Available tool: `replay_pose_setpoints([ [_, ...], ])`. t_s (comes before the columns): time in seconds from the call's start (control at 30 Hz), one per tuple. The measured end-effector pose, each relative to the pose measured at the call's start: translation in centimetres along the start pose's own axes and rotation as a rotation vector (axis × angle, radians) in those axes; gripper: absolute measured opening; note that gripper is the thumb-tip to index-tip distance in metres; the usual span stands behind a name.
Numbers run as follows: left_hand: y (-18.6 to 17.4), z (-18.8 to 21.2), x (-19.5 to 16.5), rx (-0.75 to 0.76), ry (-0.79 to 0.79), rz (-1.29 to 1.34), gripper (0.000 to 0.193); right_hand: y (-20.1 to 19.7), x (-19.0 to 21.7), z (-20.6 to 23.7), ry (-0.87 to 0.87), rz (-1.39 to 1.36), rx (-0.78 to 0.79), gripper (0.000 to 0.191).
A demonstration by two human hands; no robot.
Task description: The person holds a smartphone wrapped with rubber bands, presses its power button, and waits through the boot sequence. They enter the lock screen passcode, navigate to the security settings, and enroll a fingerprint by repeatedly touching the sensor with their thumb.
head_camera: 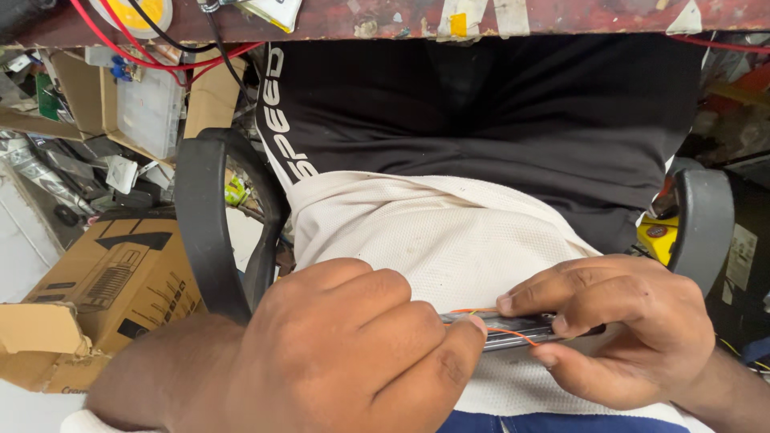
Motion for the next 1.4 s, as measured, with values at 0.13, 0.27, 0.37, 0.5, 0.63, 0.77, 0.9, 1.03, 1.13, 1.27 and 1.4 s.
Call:
replay_pose_setpoints([
  [0.13, 0.1, 0.3, 0.2, 0.004, 0.048, -0.011, 0.015, 0.3, -0.1, -0.2, -0.024, -0.027, 0.027, 0.027],
  [0.27, 0.4, 0.5, 0.4, 0.017, 0.092, -0.019, 0.014, 0.7, -0.3, -0.3, -0.014, -0.034, 0.060, 0.025],
  [0.37, 0.5, 0.6, 0.5, 0.036, 0.097, 0.003, 0.016, 0.9, -0.3, -0.3, -0.006, -0.024, 0.075, 0.024],
  [0.5, 0.4, 0.8, 0.6, 0.047, 0.076, 0.008, 0.016, 1.1, -0.1, -0.5, -0.057, -0.011, 0.088, 0.022],
  [0.63, 0.5, 1.0, 0.8, 0.051, 0.081, 0.017, 0.018, 1.3, -0.2, -0.7, -0.021, -0.033, 0.114, 0.021],
  [0.77, 0.5, 1.0, 0.9, 0.056, 0.070, 0.036, 0.020, 1.4, -0.1, -0.7, -0.019, -0.031, 0.122, 0.020],
  [0.9, 0.6, 1.2, 0.8, 0.058, 0.085, 0.017, 0.018, 1.4, -0.1, -0.7, -0.032, -0.028, 0.120, 0.020],
  [1.03, 0.8, 1.3, 1.0, 0.061, 0.098, -0.009, 0.016, 1.3, -0.3, -0.6, -0.009, -0.012, 0.115, 0.022],
  [1.13, 0.9, 1.4, 1.0, 0.057, 0.110, -0.022, 0.015, 1.5, -0.5, -0.5, 0.023, -0.014, 0.116, 0.023],
  [1.27, 0.9, 1.6, 1.0, 0.059, 0.124, -0.046, 0.013, 1.3, -0.7, -0.4, 0.059, -0.035, 0.131, 0.019],
  [1.4, 1.0, 1.6, 1.0, 0.057, 0.123, -0.031, 0.015, 1.1, -1.4, 0.2, 0.155, -0.075, 0.140, 0.016],
])
Point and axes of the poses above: each hand's wrist, its own z-axis away from the middle knuckle, its own y-axis out of the palm, x = y × z, the point moved 7 cm from there along -z, towards the middle knuckle, and after that the axes turned 7 degrees about -x, right-handed, at the moved point
